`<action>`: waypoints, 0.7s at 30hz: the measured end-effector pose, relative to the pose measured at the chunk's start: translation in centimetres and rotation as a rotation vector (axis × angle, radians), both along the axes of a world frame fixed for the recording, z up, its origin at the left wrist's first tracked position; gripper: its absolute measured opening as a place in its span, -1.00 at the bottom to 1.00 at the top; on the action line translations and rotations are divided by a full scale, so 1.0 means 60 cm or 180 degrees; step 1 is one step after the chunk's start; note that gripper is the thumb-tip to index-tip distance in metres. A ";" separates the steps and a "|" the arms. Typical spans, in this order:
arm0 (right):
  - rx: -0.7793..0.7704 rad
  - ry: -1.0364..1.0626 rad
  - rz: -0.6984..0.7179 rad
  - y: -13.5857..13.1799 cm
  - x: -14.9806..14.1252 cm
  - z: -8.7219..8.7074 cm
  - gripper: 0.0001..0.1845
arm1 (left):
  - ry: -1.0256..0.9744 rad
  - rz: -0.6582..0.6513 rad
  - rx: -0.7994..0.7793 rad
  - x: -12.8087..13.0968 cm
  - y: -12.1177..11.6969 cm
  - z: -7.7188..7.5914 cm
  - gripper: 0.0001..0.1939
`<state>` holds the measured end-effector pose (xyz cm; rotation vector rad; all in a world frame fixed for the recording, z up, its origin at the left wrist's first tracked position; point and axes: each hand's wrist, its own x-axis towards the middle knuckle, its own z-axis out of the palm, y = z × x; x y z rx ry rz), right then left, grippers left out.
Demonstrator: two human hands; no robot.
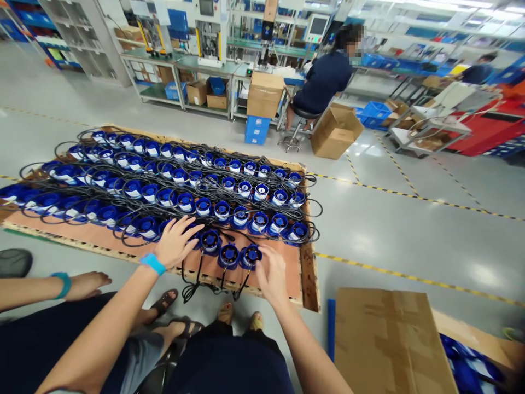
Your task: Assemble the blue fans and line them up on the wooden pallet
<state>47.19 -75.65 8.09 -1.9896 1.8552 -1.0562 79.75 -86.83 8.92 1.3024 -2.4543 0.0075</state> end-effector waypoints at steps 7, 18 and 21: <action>0.0376 0.1251 0.0894 -0.084 0.137 0.034 -0.27 | -0.0070 -0.0293 0.0393 -0.026 -0.023 -0.020 -0.51; 0.0052 0.1093 0.1419 -0.087 0.099 0.053 -0.45 | -0.0022 -0.0116 0.0179 -0.022 0.005 -0.034 -0.50; -0.0066 0.0849 0.0741 -0.039 0.048 0.061 -0.41 | -0.0020 -0.0165 0.0113 -0.018 0.031 -0.040 -0.29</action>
